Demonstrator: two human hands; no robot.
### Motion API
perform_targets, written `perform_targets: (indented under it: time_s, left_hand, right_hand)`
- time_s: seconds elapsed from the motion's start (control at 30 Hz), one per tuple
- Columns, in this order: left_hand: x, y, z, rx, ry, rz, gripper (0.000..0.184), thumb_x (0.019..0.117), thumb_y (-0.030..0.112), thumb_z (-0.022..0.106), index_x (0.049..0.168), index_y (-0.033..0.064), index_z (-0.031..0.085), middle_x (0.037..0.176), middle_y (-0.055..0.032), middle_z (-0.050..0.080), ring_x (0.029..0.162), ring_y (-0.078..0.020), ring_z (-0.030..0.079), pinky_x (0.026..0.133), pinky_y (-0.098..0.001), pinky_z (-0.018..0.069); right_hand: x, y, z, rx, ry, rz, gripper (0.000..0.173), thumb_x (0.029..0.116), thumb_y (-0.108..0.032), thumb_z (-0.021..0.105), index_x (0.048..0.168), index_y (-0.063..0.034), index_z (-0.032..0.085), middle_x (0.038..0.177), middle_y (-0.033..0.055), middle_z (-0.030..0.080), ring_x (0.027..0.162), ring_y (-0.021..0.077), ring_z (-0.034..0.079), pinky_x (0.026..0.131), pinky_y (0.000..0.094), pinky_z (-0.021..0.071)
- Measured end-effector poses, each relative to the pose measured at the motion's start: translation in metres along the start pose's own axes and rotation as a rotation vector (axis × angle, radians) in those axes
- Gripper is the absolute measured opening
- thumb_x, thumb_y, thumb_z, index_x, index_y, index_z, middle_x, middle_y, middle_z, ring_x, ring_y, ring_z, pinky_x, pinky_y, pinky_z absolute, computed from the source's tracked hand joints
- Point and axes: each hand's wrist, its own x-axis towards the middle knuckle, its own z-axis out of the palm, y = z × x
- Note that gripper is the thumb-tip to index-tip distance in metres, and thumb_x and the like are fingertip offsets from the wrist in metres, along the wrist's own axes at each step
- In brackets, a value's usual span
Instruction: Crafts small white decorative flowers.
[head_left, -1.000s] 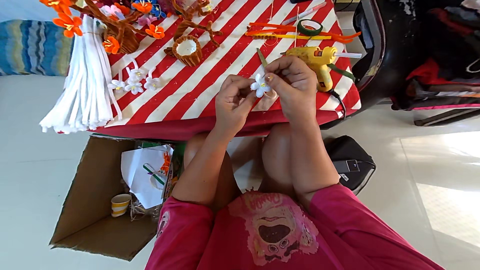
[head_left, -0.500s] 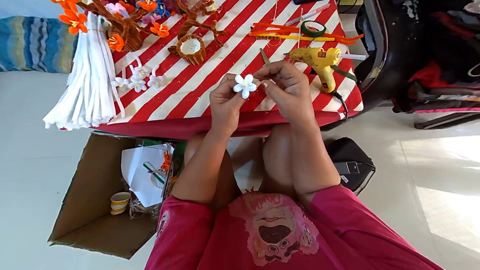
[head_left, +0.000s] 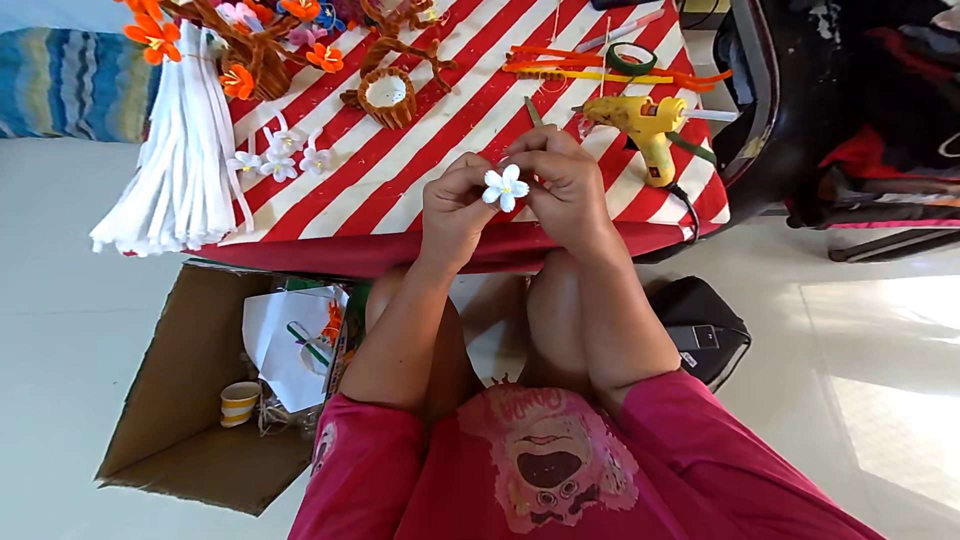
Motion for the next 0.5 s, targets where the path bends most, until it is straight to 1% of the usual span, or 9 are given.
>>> perform_targets:
  time_s: [0.03,0.1,0.17,0.2,0.23,0.3,0.33,0.37,0.5]
  left_hand:
    - [0.0,0.002,-0.001,0.032,-0.021,0.009,0.014,0.0913,0.001,0.072,0.099,0.0117,0.076,0.097,0.0074,0.066,0.089,-0.0022,0.064,0.081,-0.0212,0.057]
    - [-0.001,0.004,-0.003,0.073,-0.06,0.018,0.022,0.0933,-0.003,0.066,0.11,0.0092,0.073,0.105,0.0062,0.069,0.096,-0.0033,0.065,0.086,-0.0238,0.0568]
    - [-0.002,0.007,-0.008,0.02,-0.115,0.007,0.031,0.0935,-0.007,0.062,0.12,0.0083,0.071,0.113,0.0043,0.071,0.1,-0.0048,0.067,0.089,-0.0258,0.0572]
    - [-0.003,0.009,-0.012,-0.017,-0.149,-0.006,0.034,0.0928,-0.005,0.06,0.123,0.0096,0.069,0.114,0.0044,0.071,0.099,-0.0049,0.067,0.088,-0.0259,0.0574]
    - [-0.004,0.011,-0.016,-0.051,-0.179,-0.029,0.035,0.093,0.001,0.06,0.125,0.0118,0.069,0.114,0.0053,0.071,0.097,-0.0047,0.067,0.086,-0.0257,0.0575]
    - [-0.006,0.015,-0.022,-0.113,-0.193,-0.076,0.029,0.0961,0.016,0.063,0.124,0.0147,0.07,0.112,0.0049,0.072,0.094,-0.0059,0.068,0.083,-0.0265,0.0581]
    - [-0.007,0.017,-0.024,-0.119,-0.184,-0.095,0.026,0.0979,0.02,0.063,0.123,0.016,0.071,0.111,0.005,0.072,0.093,-0.0058,0.068,0.081,-0.0264,0.0584]
    - [-0.008,0.019,-0.025,-0.109,-0.169,-0.108,0.024,0.0997,0.021,0.061,0.121,0.0168,0.072,0.11,0.0054,0.073,0.092,-0.0054,0.069,0.081,-0.0259,0.0585]
    - [-0.012,0.026,-0.028,-0.048,-0.096,-0.109,0.021,0.1027,0.01,0.057,0.11,0.0154,0.076,0.103,0.0047,0.074,0.089,-0.0057,0.07,0.081,-0.0272,0.0603]
  right_hand:
    - [0.0,0.001,0.0,-0.031,0.026,-0.023,0.013,0.0935,-0.001,0.065,0.093,-0.0017,0.078,0.105,0.0146,0.069,0.104,0.0203,0.063,0.094,0.0335,0.05]
    - [0.0,0.003,0.001,-0.106,0.075,-0.075,0.015,0.094,0.0,0.065,0.093,-0.0029,0.079,0.106,0.0164,0.07,0.103,0.0235,0.062,0.093,0.0363,0.0488]
    - [0.001,0.003,0.0,-0.162,0.09,-0.101,0.017,0.0941,0.0,0.064,0.093,-0.0052,0.08,0.107,0.0164,0.07,0.104,0.0255,0.061,0.093,0.0385,0.0481]
    - [0.001,0.003,-0.001,-0.182,0.084,-0.108,0.018,0.094,0.001,0.064,0.094,-0.0059,0.08,0.107,0.0164,0.07,0.104,0.0267,0.061,0.093,0.0401,0.0478]
    - [0.001,0.003,0.0,-0.199,0.073,-0.112,0.018,0.0938,0.001,0.064,0.094,-0.0067,0.08,0.108,0.0163,0.07,0.105,0.0276,0.061,0.092,0.0414,0.0478]
    - [0.0,0.003,0.001,-0.231,0.044,-0.121,0.019,0.0935,0.001,0.063,0.095,-0.0076,0.08,0.109,0.0166,0.07,0.106,0.0298,0.061,0.093,0.044,0.0477]
    - [0.0,0.002,0.002,-0.243,0.03,-0.128,0.02,0.0934,0.001,0.063,0.095,-0.0079,0.081,0.109,0.0168,0.07,0.106,0.0306,0.061,0.093,0.0442,0.0476]
    - [0.0,0.002,0.003,-0.254,0.017,-0.133,0.021,0.0936,0.001,0.063,0.096,-0.0083,0.081,0.109,0.017,0.07,0.107,0.031,0.061,0.094,0.044,0.0474]
    - [0.0,0.0,0.008,-0.276,-0.005,-0.154,0.022,0.0941,0.002,0.061,0.096,-0.0084,0.081,0.109,0.0178,0.069,0.108,0.032,0.06,0.096,0.0444,0.0465]
